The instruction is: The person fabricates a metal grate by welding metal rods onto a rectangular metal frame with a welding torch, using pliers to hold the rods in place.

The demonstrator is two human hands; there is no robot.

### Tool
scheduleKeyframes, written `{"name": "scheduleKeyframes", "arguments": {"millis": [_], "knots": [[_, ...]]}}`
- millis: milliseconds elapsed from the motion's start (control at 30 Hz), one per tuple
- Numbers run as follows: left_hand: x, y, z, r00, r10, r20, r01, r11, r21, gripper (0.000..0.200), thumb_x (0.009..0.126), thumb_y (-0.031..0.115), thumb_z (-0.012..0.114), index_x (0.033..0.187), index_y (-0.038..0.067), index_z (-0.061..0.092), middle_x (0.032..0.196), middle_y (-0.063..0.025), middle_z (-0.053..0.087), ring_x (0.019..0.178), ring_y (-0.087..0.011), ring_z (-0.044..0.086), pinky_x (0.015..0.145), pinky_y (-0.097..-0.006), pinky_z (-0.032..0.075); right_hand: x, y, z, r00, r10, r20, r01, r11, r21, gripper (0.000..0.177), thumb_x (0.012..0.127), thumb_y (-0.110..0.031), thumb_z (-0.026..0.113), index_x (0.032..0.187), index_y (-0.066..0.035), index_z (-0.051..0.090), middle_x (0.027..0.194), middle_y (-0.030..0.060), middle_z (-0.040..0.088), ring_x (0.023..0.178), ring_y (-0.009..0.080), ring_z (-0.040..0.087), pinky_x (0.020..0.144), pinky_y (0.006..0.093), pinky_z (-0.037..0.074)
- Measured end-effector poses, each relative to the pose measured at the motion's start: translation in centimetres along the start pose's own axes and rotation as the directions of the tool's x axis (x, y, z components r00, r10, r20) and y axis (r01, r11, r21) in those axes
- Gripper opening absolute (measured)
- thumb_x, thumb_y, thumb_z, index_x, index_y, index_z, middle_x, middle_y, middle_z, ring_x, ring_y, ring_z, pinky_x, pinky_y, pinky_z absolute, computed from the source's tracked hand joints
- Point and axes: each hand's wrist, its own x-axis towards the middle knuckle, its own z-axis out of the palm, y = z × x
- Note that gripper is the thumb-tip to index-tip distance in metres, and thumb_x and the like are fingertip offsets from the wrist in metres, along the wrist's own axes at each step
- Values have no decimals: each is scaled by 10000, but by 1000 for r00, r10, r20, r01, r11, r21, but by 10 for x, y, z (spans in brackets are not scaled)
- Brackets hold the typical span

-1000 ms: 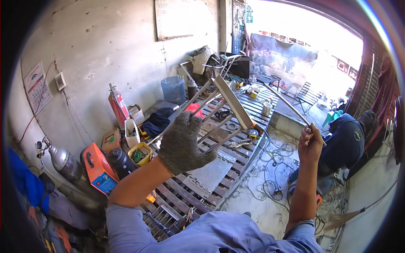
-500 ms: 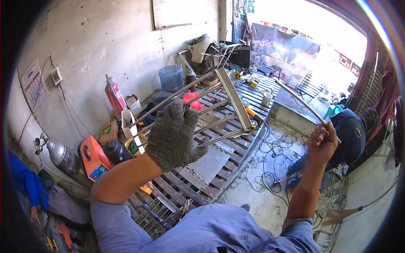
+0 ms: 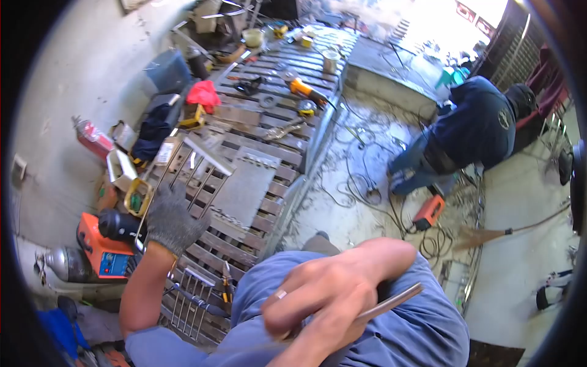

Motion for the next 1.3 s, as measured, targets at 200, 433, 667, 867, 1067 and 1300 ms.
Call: {"name": "scheduleKeyframes", "arguments": {"millis": [200,433,667,867,1067,1300], "knots": [[-14,18,95,954,-68,293,73,997,-5,914,965,665,669,1538,-42,577,1536,-396,560,1411,-550,556,1253,-602,413,-7,39,-35,979,-131,-158,167,955,245,339,1164,-134,572,1412,-15,771,994,187,698,668,323,670,565,405,555],[16,35,205,931,-72,357,106,991,-77,600,1042,593,601,1356,99,736,1324,-230,743,1152,-479,705,1032,-565,551,-10,53,-114,960,15,-280,108,902,418,333,1182,-160,539,1359,-25,787,967,194,697,686,354,670,584,435,557],[61,28,361,962,1,273,-51,983,176,664,996,705,613,1243,107,763,1267,-234,746,1147,-446,715,1002,-547,565,-17,88,-187,987,33,-158,42,893,448,346,1195,-228,525,1301,-35,791,935,175,676,696,368,670,622,478,559],[149,69,296,828,-280,486,356,932,-69,894,882,766,728,1422,55,672,1359,-275,699,1285,-462,668,1081,-580,538,-32,151,-312,809,571,-143,-508,800,319,153,1015,-56,722,1145,25,718,957,169,751,738,284,724,656,441,592],[150,53,315,702,-273,658,364,931,-2,844,880,783,664,1357,86,691,1277,-293,640,1124,-410,691,829,-613,546,-129,295,-416,40,789,-613,-670,477,570,76,1098,-94,617,1160,-51,607,856,152,710,641,268,709,536,378,560],[165,49,297,646,-258,718,454,886,-90,924,819,819,683,1390,93,695,1364,-219,635,1254,-423,598,900,-623,499,-254,434,-427,-458,714,-529,-506,279,816,176,1083,-126,598,1162,28,566,905,173,683,752,324,733,627,401,592]]}}
